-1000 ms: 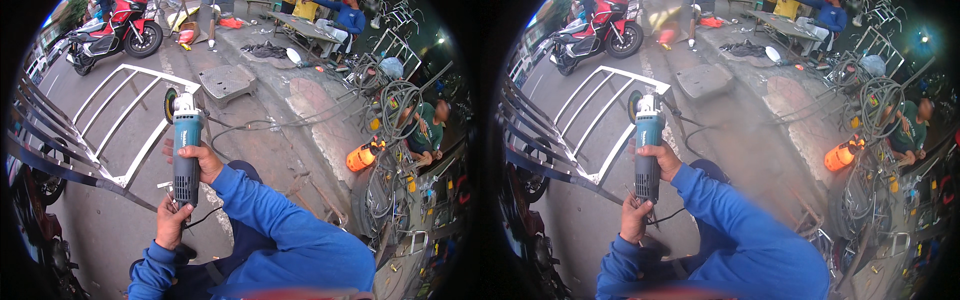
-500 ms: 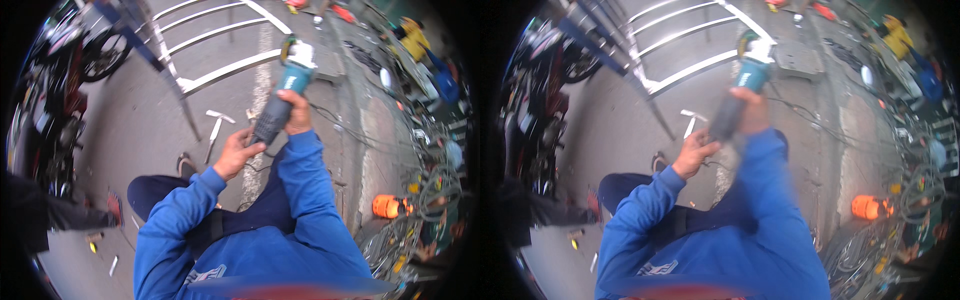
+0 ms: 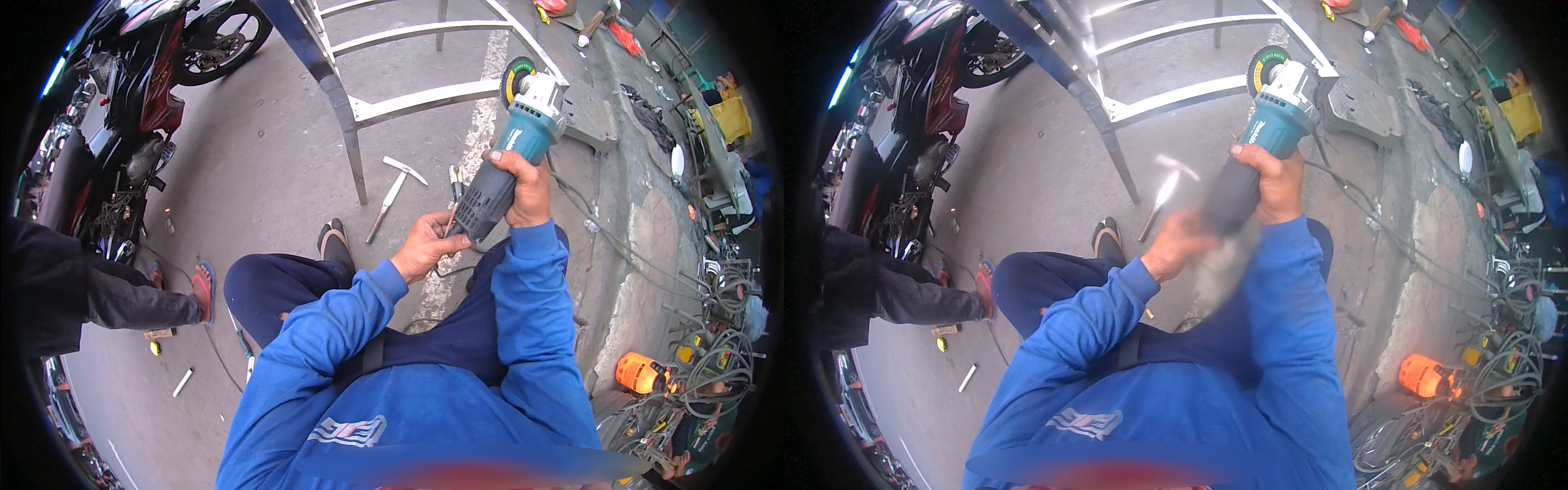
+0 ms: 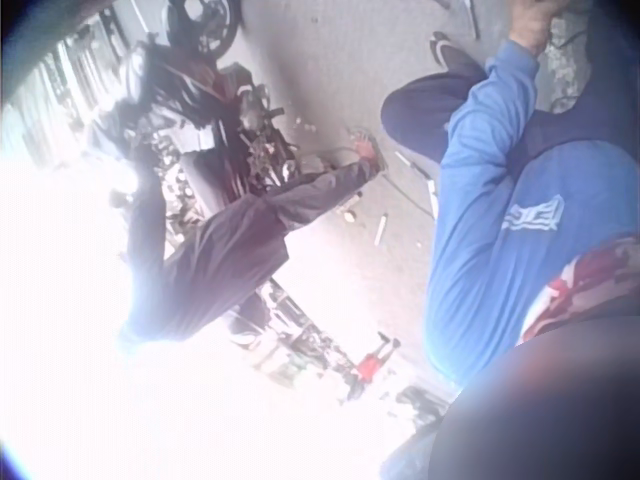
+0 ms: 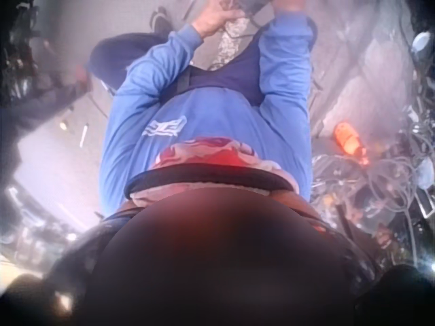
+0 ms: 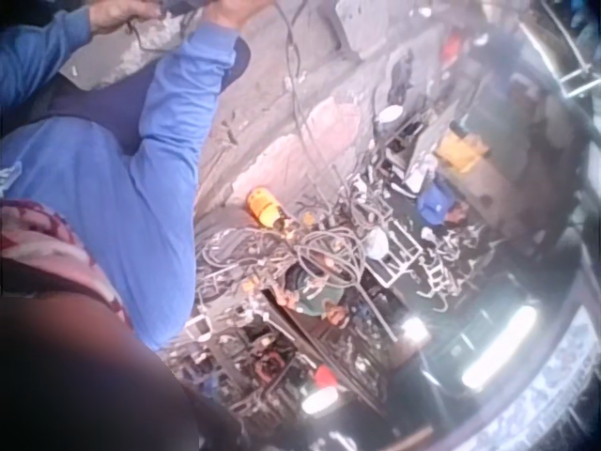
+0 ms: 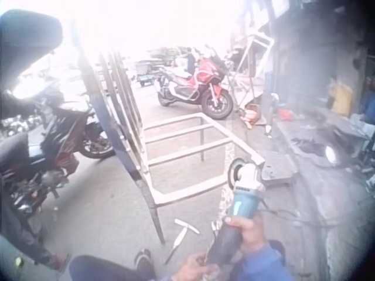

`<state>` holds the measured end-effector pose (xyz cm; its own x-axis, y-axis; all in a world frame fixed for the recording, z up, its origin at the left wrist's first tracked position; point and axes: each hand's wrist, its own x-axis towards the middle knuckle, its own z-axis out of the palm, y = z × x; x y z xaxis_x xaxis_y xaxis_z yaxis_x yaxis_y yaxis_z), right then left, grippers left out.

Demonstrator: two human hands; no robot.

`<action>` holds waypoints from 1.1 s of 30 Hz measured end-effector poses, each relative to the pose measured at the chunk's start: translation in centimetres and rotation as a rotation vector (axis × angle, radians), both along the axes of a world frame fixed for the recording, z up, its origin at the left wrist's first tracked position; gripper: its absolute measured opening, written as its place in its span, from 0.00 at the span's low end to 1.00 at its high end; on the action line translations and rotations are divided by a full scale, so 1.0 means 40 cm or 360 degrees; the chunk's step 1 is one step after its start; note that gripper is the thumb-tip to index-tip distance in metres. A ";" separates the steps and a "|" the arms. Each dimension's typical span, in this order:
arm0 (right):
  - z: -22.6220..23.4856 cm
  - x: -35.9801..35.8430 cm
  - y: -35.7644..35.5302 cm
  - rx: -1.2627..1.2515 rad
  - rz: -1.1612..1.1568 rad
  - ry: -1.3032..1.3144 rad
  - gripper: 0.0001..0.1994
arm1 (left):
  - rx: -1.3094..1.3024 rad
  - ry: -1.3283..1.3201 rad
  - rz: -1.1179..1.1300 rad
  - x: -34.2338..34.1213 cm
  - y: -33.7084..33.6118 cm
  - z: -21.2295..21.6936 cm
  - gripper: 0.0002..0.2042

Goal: The person sits on the ground and uses an angle grinder to smooth a metal frame, then switches to a welding torch to join metal pieces. The person handles a welding rod and a metal frame throughout the process.

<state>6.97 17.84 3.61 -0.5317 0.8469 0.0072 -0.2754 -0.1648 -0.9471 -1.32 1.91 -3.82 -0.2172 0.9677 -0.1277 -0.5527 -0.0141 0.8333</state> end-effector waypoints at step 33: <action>0.065 0.127 0.018 0.0033 0.0056 -0.0466 0.28 | 0.0339 0.3170 0.1599 -0.651 0.007 0.611 0.19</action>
